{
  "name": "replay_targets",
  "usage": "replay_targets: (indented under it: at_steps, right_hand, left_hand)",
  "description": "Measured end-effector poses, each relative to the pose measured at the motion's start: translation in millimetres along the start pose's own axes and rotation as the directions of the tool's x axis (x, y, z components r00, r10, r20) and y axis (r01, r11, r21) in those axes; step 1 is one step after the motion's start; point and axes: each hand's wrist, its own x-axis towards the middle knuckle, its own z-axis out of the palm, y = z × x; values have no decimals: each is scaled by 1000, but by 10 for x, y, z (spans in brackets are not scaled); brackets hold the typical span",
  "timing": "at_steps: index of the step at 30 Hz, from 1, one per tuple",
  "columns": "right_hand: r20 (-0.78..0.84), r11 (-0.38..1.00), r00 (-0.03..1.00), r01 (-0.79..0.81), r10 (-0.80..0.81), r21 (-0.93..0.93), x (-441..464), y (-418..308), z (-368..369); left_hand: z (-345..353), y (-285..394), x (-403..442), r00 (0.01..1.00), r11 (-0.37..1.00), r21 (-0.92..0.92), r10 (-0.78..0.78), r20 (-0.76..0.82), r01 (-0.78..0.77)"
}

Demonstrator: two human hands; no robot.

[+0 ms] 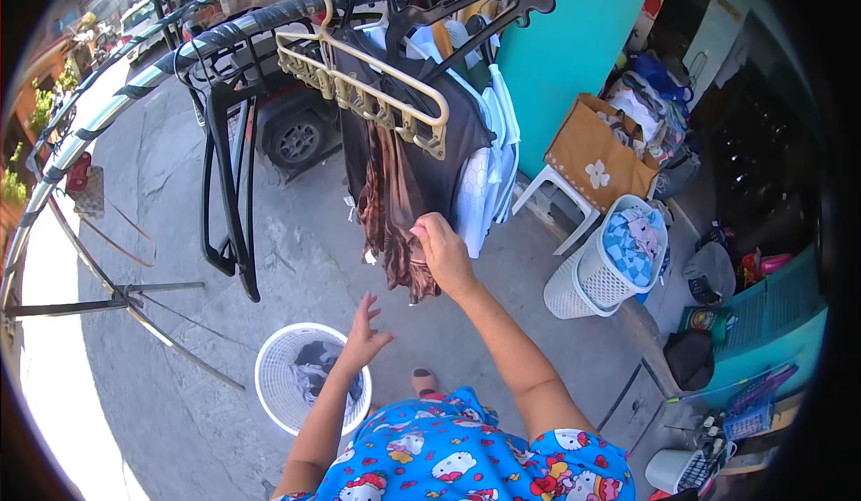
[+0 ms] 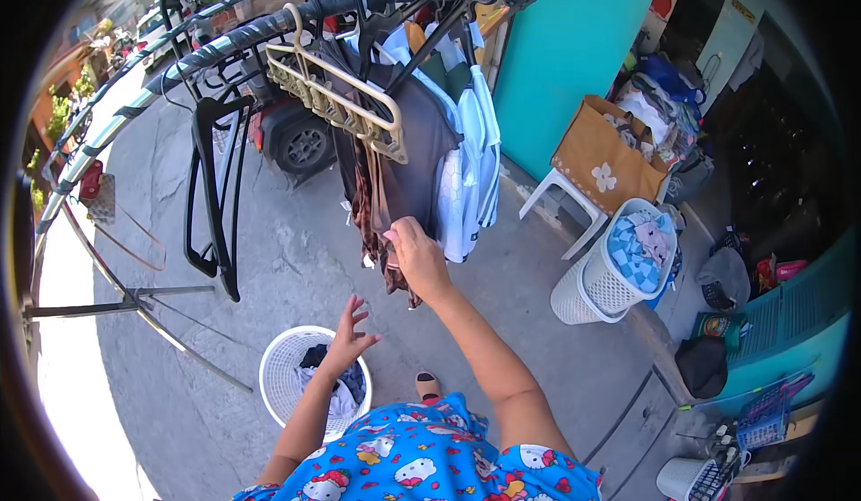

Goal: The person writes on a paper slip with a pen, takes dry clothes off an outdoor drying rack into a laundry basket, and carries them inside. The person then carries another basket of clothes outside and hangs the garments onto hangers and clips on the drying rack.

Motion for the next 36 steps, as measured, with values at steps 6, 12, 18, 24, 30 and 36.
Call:
replay_targets:
  at_steps: [6,12,18,24,30,36]
  right_hand:
    - [-62,917,990,-90,123,389,102,-386,-115]
    - [34,716,926,-313,376,624,65,-459,-386]
    - [-2,696,922,-290,387,657,60,-294,-468]
    - [37,680,914,-327,404,657,134,-285,-564]
    - [-7,752,932,-288,362,593,183,-204,-448]
    - [-84,1000,996,-23,23,9,152,-138,-279]
  left_hand:
    - [-98,632,966,899,928,-162,264,-348,-335]
    - [-457,1214,2378,766,850,-269,216,-605,-452]
    - [-466,1309,3067,891,605,-667,187,-413,-436]
    - [-426,1487,3067,857,512,-688,268,-441,-514]
    - [-653,1367,3194,954,196,-946,-102,-283,-259]
    - [-513,464,2797,835,629,-730,-225,-501,-268]
